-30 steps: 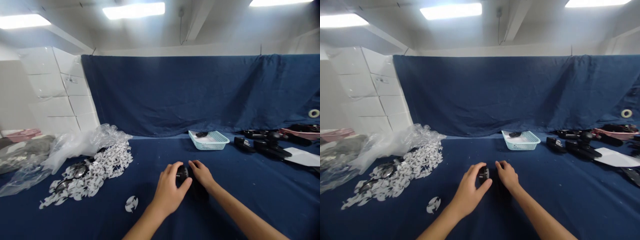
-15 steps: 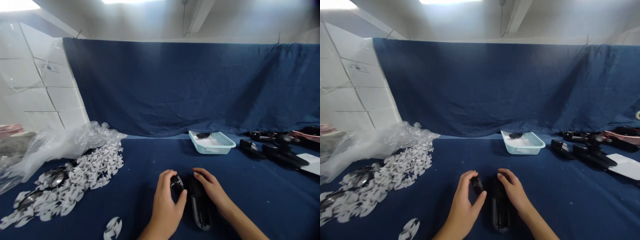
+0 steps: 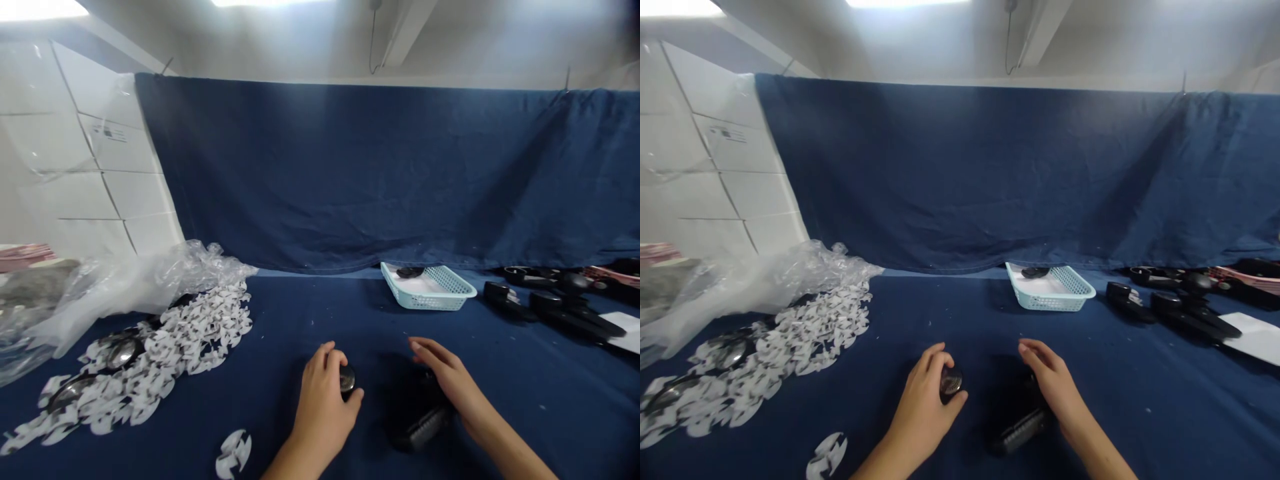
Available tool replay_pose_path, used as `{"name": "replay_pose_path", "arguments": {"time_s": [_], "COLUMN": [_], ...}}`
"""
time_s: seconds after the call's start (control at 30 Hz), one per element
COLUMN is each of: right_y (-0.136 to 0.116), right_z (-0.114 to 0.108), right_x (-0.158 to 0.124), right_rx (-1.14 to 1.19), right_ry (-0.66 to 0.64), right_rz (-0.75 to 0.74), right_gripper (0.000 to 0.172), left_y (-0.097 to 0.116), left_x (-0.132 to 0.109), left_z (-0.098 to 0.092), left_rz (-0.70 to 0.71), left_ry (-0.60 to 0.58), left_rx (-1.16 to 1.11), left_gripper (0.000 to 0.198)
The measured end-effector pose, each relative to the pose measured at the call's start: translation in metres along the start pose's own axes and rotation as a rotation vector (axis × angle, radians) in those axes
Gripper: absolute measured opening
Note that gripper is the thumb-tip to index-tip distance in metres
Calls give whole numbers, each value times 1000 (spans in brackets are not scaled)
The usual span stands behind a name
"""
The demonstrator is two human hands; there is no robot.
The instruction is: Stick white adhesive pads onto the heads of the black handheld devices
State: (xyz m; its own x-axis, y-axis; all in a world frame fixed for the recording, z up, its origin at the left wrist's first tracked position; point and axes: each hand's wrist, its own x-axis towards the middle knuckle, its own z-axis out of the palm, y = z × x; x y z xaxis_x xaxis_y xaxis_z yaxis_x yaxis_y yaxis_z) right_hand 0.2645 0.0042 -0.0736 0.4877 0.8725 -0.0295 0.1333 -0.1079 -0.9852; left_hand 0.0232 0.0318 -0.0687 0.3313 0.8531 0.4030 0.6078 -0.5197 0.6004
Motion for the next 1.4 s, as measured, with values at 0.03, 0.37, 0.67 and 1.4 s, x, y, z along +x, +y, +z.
{"name": "replay_pose_path", "arguments": {"time_s": [0.03, 0.37, 0.67, 1.4], "right_y": [-1, 2, 14, 10], "right_z": [3, 28, 31, 12], "right_x": [-1, -16, -9, 4], "right_rx": [-6, 42, 112, 213], "right_ry": [-41, -371, -172, -99], "right_rz": [-11, -124, -225, -72], "right_gripper": [48, 46, 44, 59], "left_y": [2, -22, -114, -35], "left_x": [-1, -2, 14, 34], "left_z": [-3, -95, -179, -132], "left_rz": [25, 25, -127, -3], "left_ry": [14, 209, 22, 153], "left_rx": [8, 289, 713, 351], "left_gripper": [32, 15, 13, 18]}}
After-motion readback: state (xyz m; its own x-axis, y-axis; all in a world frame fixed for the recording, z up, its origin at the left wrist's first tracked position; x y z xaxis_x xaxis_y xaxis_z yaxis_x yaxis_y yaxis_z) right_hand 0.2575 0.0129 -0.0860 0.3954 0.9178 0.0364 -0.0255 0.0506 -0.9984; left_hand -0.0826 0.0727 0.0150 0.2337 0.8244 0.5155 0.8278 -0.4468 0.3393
